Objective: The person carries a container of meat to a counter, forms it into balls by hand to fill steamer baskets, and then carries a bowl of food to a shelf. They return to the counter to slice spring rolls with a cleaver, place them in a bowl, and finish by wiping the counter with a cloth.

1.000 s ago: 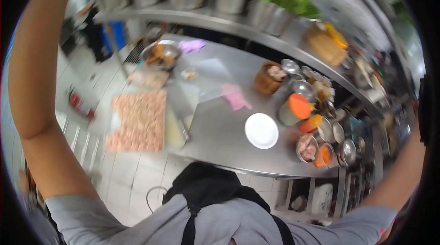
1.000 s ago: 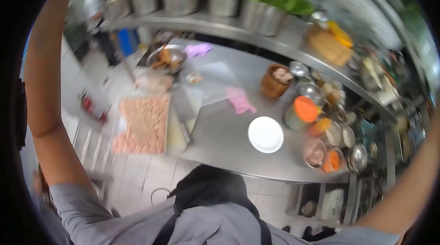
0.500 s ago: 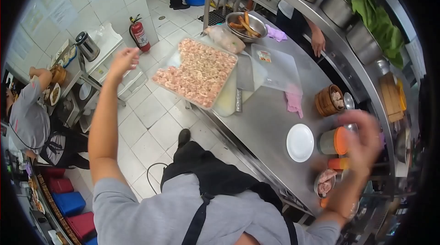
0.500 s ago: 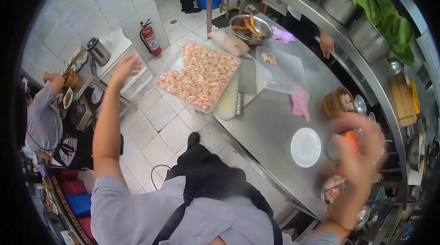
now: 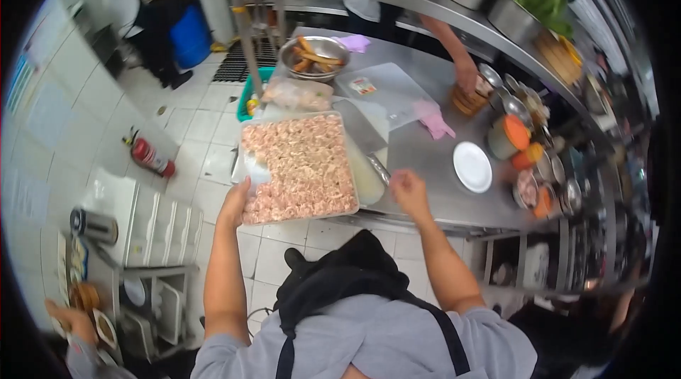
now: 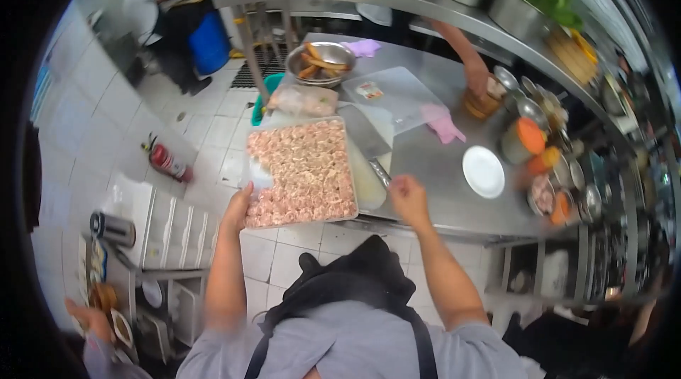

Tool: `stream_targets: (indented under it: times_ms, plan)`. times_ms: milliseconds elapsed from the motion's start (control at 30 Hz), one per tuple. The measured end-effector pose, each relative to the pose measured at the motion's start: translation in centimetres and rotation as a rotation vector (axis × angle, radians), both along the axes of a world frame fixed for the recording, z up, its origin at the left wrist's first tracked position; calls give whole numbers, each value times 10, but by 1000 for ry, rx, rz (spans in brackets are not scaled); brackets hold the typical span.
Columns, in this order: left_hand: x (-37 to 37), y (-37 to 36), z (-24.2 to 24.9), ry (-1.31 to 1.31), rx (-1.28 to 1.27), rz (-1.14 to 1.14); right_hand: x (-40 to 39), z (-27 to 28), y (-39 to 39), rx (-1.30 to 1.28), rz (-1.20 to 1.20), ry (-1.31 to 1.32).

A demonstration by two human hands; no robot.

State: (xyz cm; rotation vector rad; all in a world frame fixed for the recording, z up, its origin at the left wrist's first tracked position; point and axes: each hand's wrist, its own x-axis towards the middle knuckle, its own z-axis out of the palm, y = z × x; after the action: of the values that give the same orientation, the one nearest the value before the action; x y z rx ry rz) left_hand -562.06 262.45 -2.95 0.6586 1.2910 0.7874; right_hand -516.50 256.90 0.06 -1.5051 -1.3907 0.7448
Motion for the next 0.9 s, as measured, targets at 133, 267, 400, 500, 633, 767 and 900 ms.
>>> stream_targets:
  times_ms: [133, 267, 400, 500, 633, 767, 900]
  plan:
    - [2, -16, 12, 31, 80, 32, 32, 16, 64, -248, -368, 541]
    - [12, -36, 29, 83, 95, 78, 49, -5, 159, -372, -504, 840]
    - [17, -47, 28, 58, 59, 113, 71, -33, 224, -468, -551, 752]
    - [19, -49, 30, 97, 49, 121, 94, -48, 242, -195, -460, 1220]
    - [18, -49, 34, 107, 13, 83, 132, -9, 184, 194, -345, 1028]
    - [22, -51, 36, 107, 32, 139, 94, 52, 87, 65, -411, 680]
    - [18, -44, 21, 50, 35, 130, 18, 31, 64, -201, -383, 501]
